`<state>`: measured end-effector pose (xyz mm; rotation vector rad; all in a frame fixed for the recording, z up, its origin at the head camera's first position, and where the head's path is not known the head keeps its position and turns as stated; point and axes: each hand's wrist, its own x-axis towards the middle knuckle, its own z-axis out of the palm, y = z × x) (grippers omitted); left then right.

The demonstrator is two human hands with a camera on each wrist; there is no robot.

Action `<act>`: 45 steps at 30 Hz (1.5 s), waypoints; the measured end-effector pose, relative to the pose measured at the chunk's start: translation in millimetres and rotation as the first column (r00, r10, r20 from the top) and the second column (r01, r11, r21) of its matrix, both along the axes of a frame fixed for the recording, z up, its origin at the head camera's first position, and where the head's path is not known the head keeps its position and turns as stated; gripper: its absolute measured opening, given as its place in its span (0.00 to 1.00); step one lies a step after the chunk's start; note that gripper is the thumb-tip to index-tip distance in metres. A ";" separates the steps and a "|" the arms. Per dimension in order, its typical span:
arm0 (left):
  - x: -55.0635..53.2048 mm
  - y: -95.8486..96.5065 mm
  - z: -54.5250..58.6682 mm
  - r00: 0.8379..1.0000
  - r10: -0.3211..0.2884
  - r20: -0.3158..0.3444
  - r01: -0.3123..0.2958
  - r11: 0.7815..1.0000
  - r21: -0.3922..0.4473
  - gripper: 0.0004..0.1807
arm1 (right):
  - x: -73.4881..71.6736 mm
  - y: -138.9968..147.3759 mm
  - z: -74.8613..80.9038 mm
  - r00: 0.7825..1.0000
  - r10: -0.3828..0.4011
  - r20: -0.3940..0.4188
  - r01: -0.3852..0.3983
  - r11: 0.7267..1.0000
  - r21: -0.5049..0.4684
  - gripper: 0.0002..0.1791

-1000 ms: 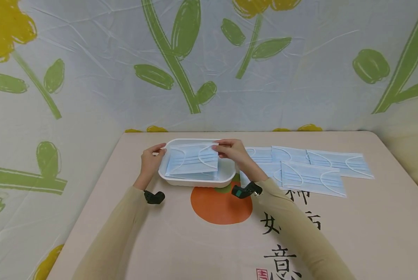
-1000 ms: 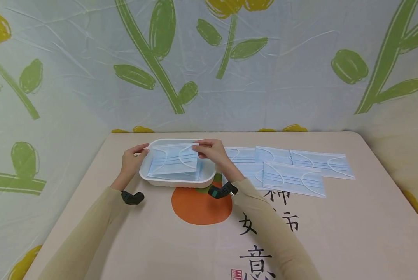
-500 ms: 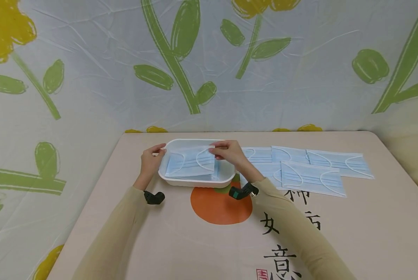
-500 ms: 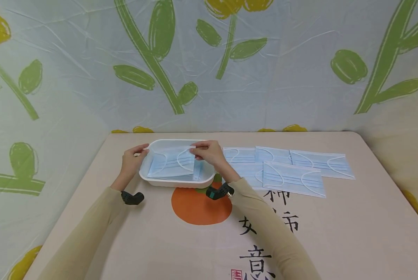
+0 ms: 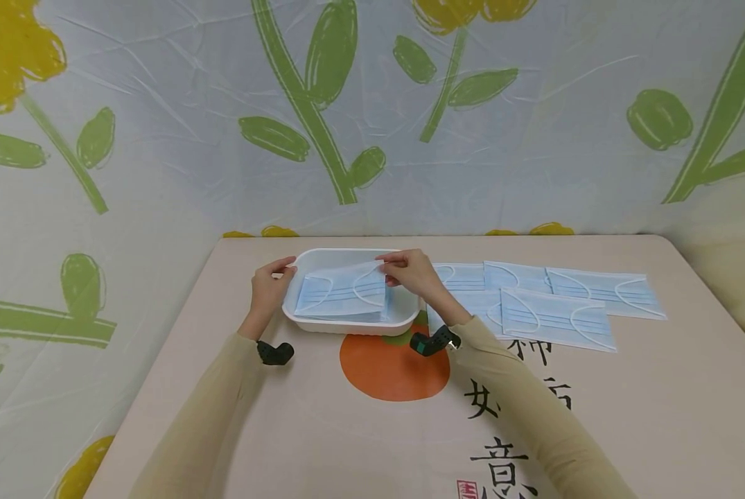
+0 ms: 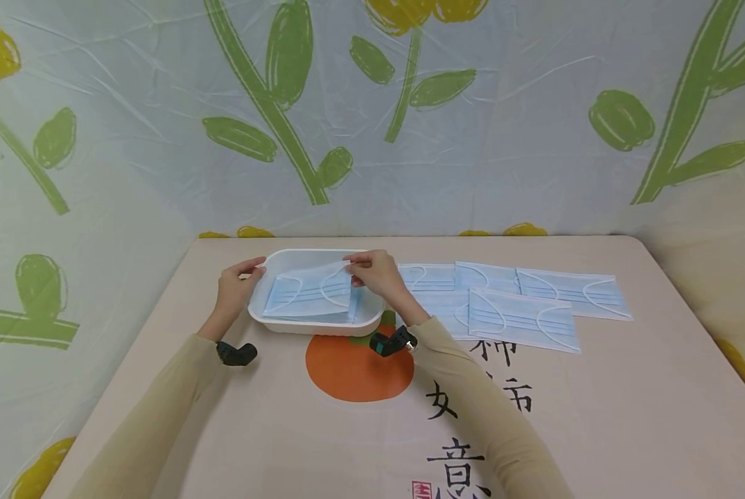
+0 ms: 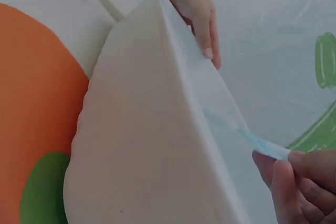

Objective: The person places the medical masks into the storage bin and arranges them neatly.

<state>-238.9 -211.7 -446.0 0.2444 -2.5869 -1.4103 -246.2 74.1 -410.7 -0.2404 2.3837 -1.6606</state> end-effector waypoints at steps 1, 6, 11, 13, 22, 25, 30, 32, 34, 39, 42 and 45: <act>0.0 0.0 0.1 1.000 0.000 -0.001 0.000 1.000 -0.001 0.16 | -0.1 0.4 0.4 1.000 0.000 -0.004 0.000 1.000 0.009 0.16; -0.1 -0.1 0.0 1.000 -0.002 -0.008 0.002 1.000 -0.003 0.16 | 0.5 2.6 1.9 1.000 0.000 -0.014 0.000 0.999 0.033 0.16; -0.2 -0.1 -0.4 1.000 -0.002 -0.014 0.002 1.000 -0.002 0.16 | 1.3 4.5 2.5 0.999 -0.010 -0.036 0.011 0.999 0.045 0.14; -0.3 0.1 -0.4 1.000 0.001 -0.012 -0.001 1.000 0.000 0.16 | 1.8 5.1 2.8 0.999 -0.014 -0.049 0.017 0.998 0.057 0.13; 0.0 0.8 0.4 1.000 0.007 -0.006 -0.007 1.000 -0.004 0.16 | -1.0 6.8 -3.5 0.994 0.012 -0.105 0.001 0.993 0.116 0.11; 0.0 0.9 -0.2 1.000 0.006 -0.008 -0.006 1.000 -0.005 0.16 | -1.8 6.4 -5.2 0.993 0.022 -0.114 -0.007 0.991 0.132 0.11; -0.2 0.8 -0.6 1.000 0.003 -0.023 -0.003 1.000 -0.014 0.16 | -2.1 6.7 -5.2 0.991 0.054 -0.126 -0.035 0.988 0.150 0.10; 0.2 0.4 -0.3 1.000 0.001 -0.030 -0.001 1.000 -0.018 0.16 | -1.8 6.8 -4.5 0.990 0.058 -0.130 -0.037 0.987 0.157 0.09; 0.4 0.1 0.2 0.999 -0.001 -0.035 0.001 1.000 -0.017 0.16 | -1.5 6.8 -3.9 0.990 0.055 -0.132 -0.033 0.986 0.162 0.09; 1.0 0.1 0.4 1.000 0.001 -0.026 -0.001 1.000 -0.011 0.16 | -2.8 6.0 -5.4 0.991 0.050 -0.128 -0.027 0.984 0.178 0.09; 1.1 0.3 0.1 1.000 0.002 -0.017 -0.002 1.000 -0.006 0.16 | -3.6 5.6 -6.3 0.990 0.062 -0.129 -0.035 0.978 0.204 0.08; 0.6 0.7 -0.9 1.000 0.004 -0.016 -0.004 1.000 -0.005 0.16 | -3.1 5.8 -6.7 0.989 0.067 -0.133 -0.036 0.975 0.220 0.08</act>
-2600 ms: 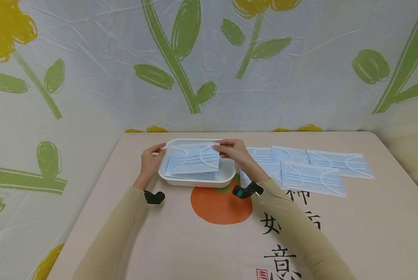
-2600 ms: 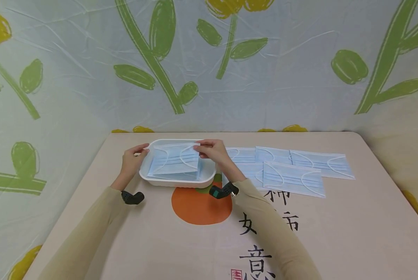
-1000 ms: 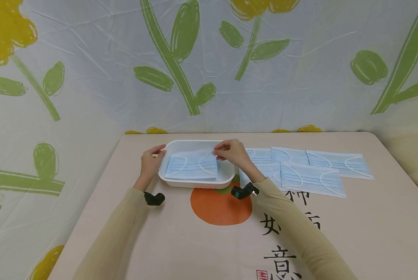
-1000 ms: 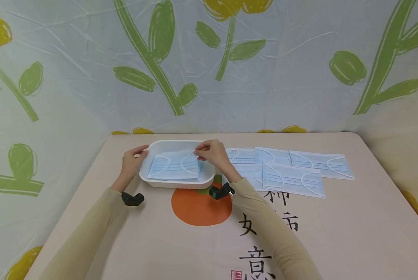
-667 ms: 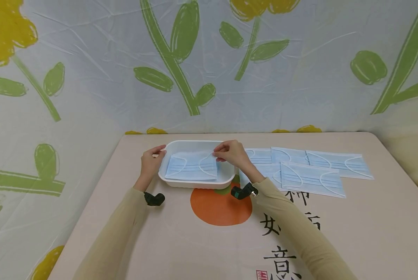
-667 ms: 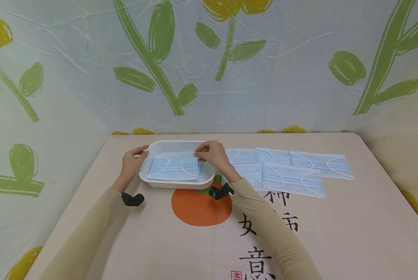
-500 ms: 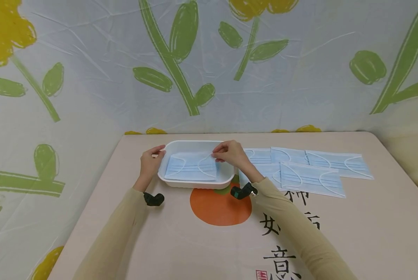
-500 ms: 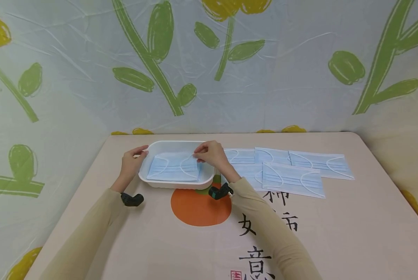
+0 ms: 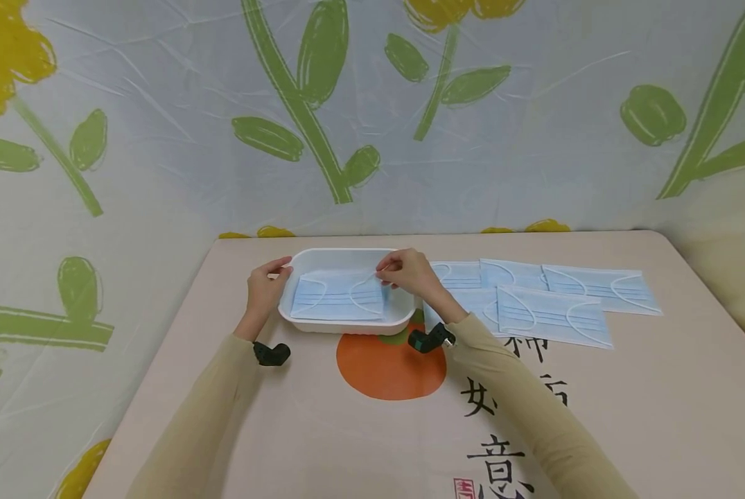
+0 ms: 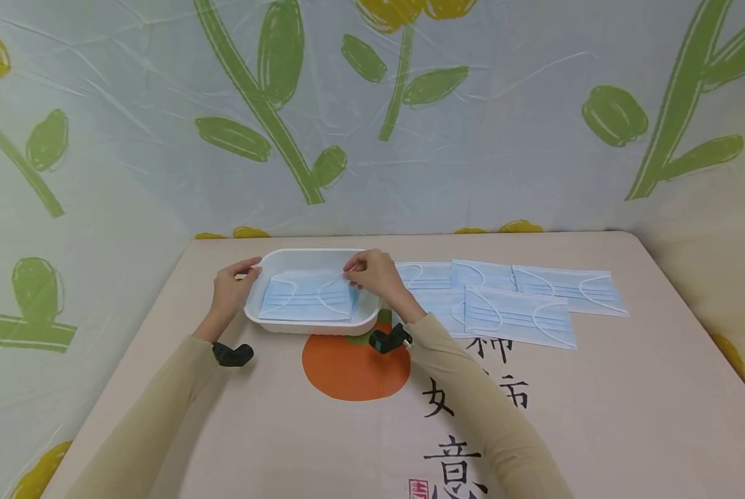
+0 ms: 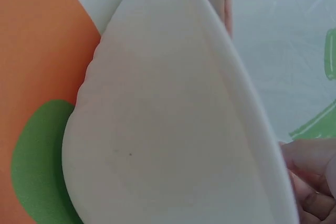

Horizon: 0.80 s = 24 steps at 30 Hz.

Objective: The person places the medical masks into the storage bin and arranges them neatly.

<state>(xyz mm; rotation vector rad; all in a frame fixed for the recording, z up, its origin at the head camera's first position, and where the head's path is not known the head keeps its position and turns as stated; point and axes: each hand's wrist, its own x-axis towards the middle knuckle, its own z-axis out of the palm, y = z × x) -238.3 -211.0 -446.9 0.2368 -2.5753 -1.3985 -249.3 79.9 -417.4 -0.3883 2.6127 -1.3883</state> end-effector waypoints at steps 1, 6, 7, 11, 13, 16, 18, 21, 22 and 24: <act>-0.2 -0.1 0.1 1.000 0.000 0.002 0.000 1.000 -0.001 0.16 | 0.4 -0.1 0.0 1.000 -0.004 -0.002 0.004 1.000 -0.003 0.08; -0.7 -0.2 0.5 1.000 0.003 0.003 -0.003 1.000 -0.009 0.16 | 3.0 -0.4 0.2 0.999 -0.033 -0.021 0.033 0.999 -0.039 0.08; -0.7 -0.3 0.7 1.000 0.003 0.003 -0.003 1.000 -0.012 0.16 | 3.2 -0.5 0.2 0.999 -0.036 -0.022 0.035 0.998 -0.044 0.08; -0.7 0.3 1.7 1.000 0.004 0.008 -0.004 1.000 -0.016 0.16 | 3.5 0.6 0.8 1.000 -0.020 -0.023 0.019 0.999 -0.050 0.09; -0.9 0.4 1.9 1.000 0.005 0.014 -0.005 1.000 -0.019 0.17 | 3.8 2.3 1.9 0.999 0.012 -0.033 -0.013 0.999 -0.039 0.10; -1.2 0.8 1.7 1.000 0.005 0.022 -0.005 1.000 -0.017 0.17 | 5.1 4.2 4.0 0.996 0.067 -0.057 -0.068 0.998 -0.015 0.12; -1.2 0.9 1.6 1.000 0.003 0.025 -0.003 1.000 -0.014 0.17 | 6.1 5.4 4.3 0.993 0.094 -0.077 -0.095 0.995 -0.003 0.12; -0.9 1.0 1.7 1.000 -0.001 0.026 0.002 1.000 -0.013 0.17 | 7.8 6.8 3.7 0.990 0.104 -0.100 -0.105 0.994 -0.013 0.13; -0.7 1.0 1.8 1.000 -0.002 0.027 0.002 1.000 -0.015 0.17 | 8.3 7.6 3.1 0.988 0.106 -0.112 -0.109 0.994 -0.020 0.13; -0.4 0.9 1.8 1.000 -0.001 0.025 0.002 1.000 -0.018 0.17 | 9.0 9.4 1.6 0.984 0.109 -0.145 -0.114 0.993 -0.031 0.13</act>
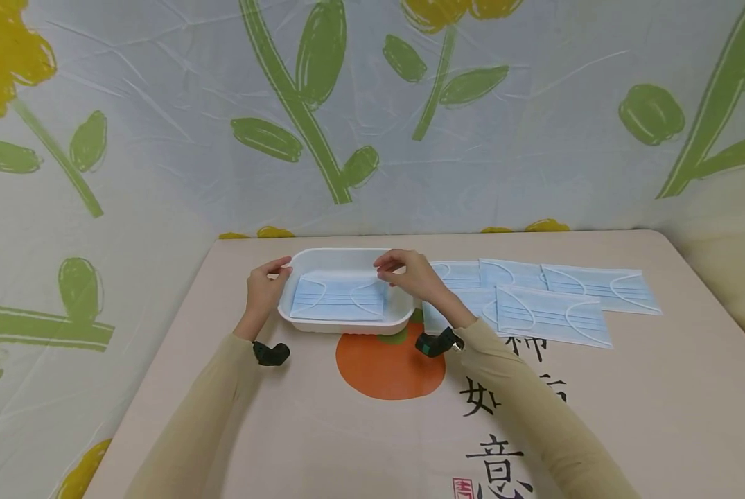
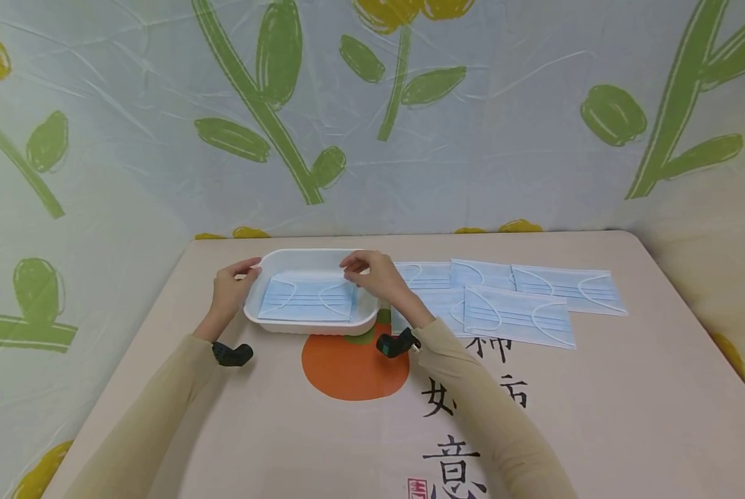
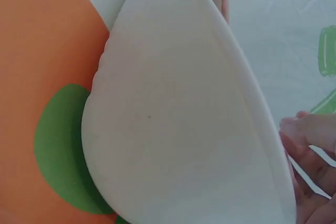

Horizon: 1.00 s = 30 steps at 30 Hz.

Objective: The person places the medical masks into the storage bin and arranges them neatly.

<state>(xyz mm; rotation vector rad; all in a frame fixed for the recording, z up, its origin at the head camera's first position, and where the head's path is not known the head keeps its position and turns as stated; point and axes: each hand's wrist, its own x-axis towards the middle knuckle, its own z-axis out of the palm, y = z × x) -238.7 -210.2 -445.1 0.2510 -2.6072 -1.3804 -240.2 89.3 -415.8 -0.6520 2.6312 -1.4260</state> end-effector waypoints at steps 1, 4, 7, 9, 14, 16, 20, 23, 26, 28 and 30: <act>0.0 0.0 0.1 1.000 0.000 -0.001 0.000 1.000 -0.002 0.17 | 0.6 0.9 -0.3 1.000 0.002 -0.017 -0.002 1.000 -0.006 0.13; 0.1 0.1 0.1 1.000 0.002 -0.010 -0.002 1.000 -0.005 0.17 | 1.6 4.2 -2.4 0.998 0.005 -0.066 -0.007 1.000 -0.022 0.12; 0.1 0.2 -0.4 1.000 0.004 -0.012 -0.004 1.000 -0.010 0.17 | 3.4 7.4 -3.4 0.996 -0.003 -0.084 0.000 0.999 -0.038 0.12; 0.1 0.2 -0.9 1.000 0.007 -0.009 -0.007 1.000 -0.014 0.17 | 5.5 9.4 -3.9 0.997 -0.012 -0.081 0.008 0.999 -0.048 0.12; -0.2 0.3 -1.1 1.000 0.008 -0.005 -0.009 1.000 -0.012 0.17 | 14.4 13.7 -3.9 0.994 -0.026 -0.101 0.021 0.998 -0.056 0.11; -0.4 0.6 -0.9 1.000 0.006 -0.005 -0.006 1.000 -0.009 0.17 | 18.4 15.1 -3.5 0.993 -0.032 -0.114 0.026 0.998 -0.053 0.11; -0.3 0.9 -0.9 1.000 0.004 -0.003 -0.004 1.000 -0.005 0.17 | 25.8 19.1 -1.9 0.990 -0.041 -0.138 0.036 0.999 -0.035 0.11; -0.2 1.0 -1.3 1.000 0.006 -0.005 -0.006 1.000 -0.004 0.17 | 30.1 23.5 -0.4 0.987 -0.045 -0.156 0.041 0.999 -0.024 0.11; 0.3 0.9 -1.1 1.000 0.008 -0.008 -0.008 1.000 -0.009 0.17 | 33.5 29.0 0.9 0.985 -0.044 -0.170 0.039 0.999 -0.027 0.11; 0.9 1.0 -0.7 1.000 0.008 -0.010 -0.008 1.000 -0.008 0.17 | 35.2 33.2 1.5 0.984 -0.042 -0.172 0.038 0.999 -0.030 0.11; 1.3 0.9 -0.4 1.000 0.009 -0.011 -0.009 1.000 -0.010 0.17 | 36.5 37.4 1.9 0.984 -0.042 -0.172 0.038 0.999 -0.025 0.11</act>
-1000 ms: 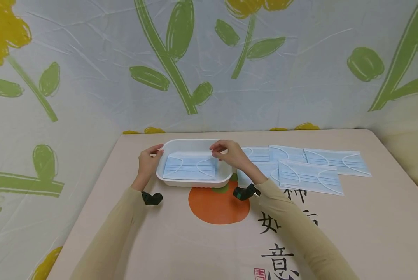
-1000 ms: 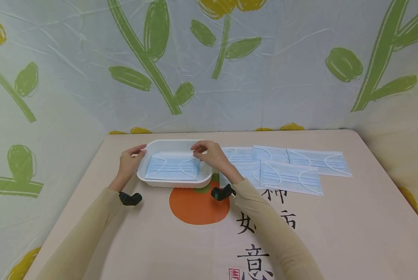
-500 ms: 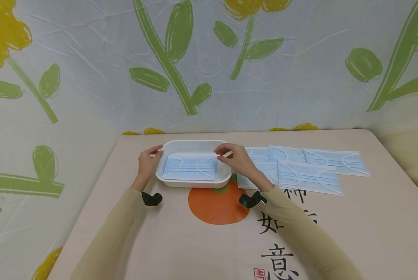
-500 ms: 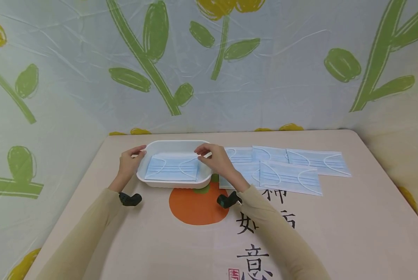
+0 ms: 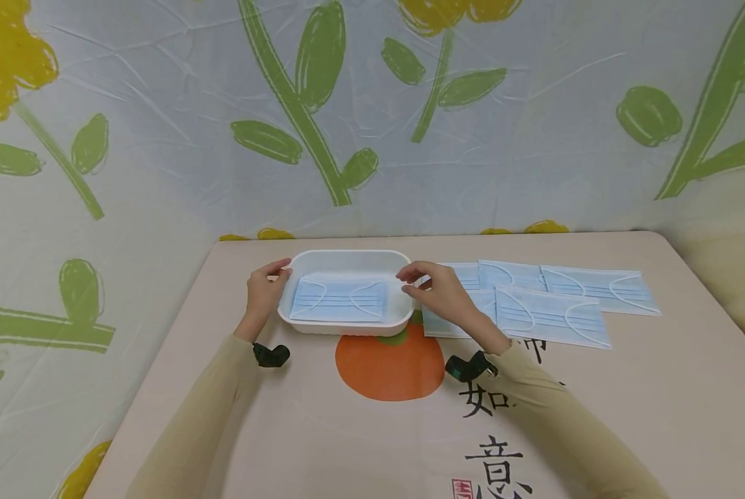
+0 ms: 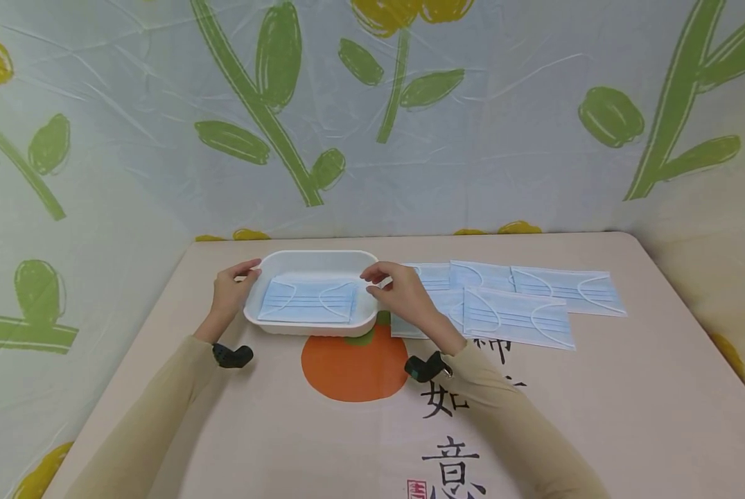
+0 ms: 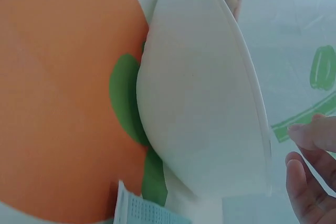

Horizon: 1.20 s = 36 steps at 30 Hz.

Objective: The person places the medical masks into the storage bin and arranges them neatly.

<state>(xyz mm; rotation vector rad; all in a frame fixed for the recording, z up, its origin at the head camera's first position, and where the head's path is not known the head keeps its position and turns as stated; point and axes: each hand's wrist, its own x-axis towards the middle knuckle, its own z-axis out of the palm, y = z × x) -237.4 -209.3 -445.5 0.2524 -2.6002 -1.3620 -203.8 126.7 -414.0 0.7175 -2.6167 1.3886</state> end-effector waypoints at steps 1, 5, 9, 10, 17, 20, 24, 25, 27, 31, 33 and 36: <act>0.1 0.2 0.3 1.000 -0.001 0.000 0.001 1.000 -0.001 0.17 | 0.5 2.2 0.3 1.000 -0.005 0.000 0.005 1.000 0.008 0.11; -0.1 -1.2 1.1 1.000 0.000 0.003 0.000 1.000 -0.010 0.17 | 1.9 10.6 1.8 1.000 -0.018 -0.005 0.018 0.999 0.038 0.11; -0.2 -2.3 2.3 1.000 0.004 0.005 -0.003 1.000 -0.011 0.17 | 4.9 20.5 5.2 0.999 -0.022 -0.032 0.024 0.998 0.054 0.11; -0.4 -2.2 2.7 1.000 0.005 0.004 -0.005 1.000 -0.009 0.17 | 5.9 23.3 5.9 0.999 -0.022 -0.040 0.024 0.998 0.055 0.11; -1.1 -1.6 3.0 1.000 0.003 -0.003 -0.003 1.000 -0.007 0.17 | 13.6 44.1 5.7 0.997 -0.038 -0.068 0.043 0.996 0.077 0.11; -0.9 -1.5 2.6 1.000 -0.004 -0.005 0.004 1.000 -0.008 0.17 | 16.9 52.7 4.9 0.995 -0.052 -0.083 0.060 0.994 0.090 0.11; -0.1 -1.0 2.4 1.000 -0.007 -0.002 0.007 1.000 -0.002 0.17 | 21.5 64.1 5.5 0.993 -0.062 -0.096 0.072 0.992 0.105 0.12; 0.0 -1.0 2.3 1.000 -0.007 -0.003 0.007 1.000 0.000 0.17 | 22.5 66.9 5.8 0.993 -0.064 -0.099 0.075 0.991 0.110 0.12; 0.1 -1.2 2.0 1.000 -0.005 -0.004 0.005 1.000 0.001 0.17 | 24.5 72.8 6.8 0.992 -0.069 -0.104 0.081 0.990 0.118 0.12; -0.5 -1.7 0.2 1.000 -0.005 0.001 0.005 1.000 -0.003 0.17 | 27.8 85.1 7.2 0.990 -0.084 -0.117 0.100 0.986 0.131 0.12; -0.9 -1.9 -1.0 1.000 -0.003 0.003 0.003 1.000 -0.005 0.17 | 29.0 91.5 6.2 0.988 -0.097 -0.121 0.113 0.984 0.139 0.12; -0.9 -1.6 -2.2 1.000 -0.003 0.003 0.003 1.000 -0.008 0.17 | 30.5 101.4 3.8 0.985 -0.117 -0.128 0.135 0.979 0.150 0.12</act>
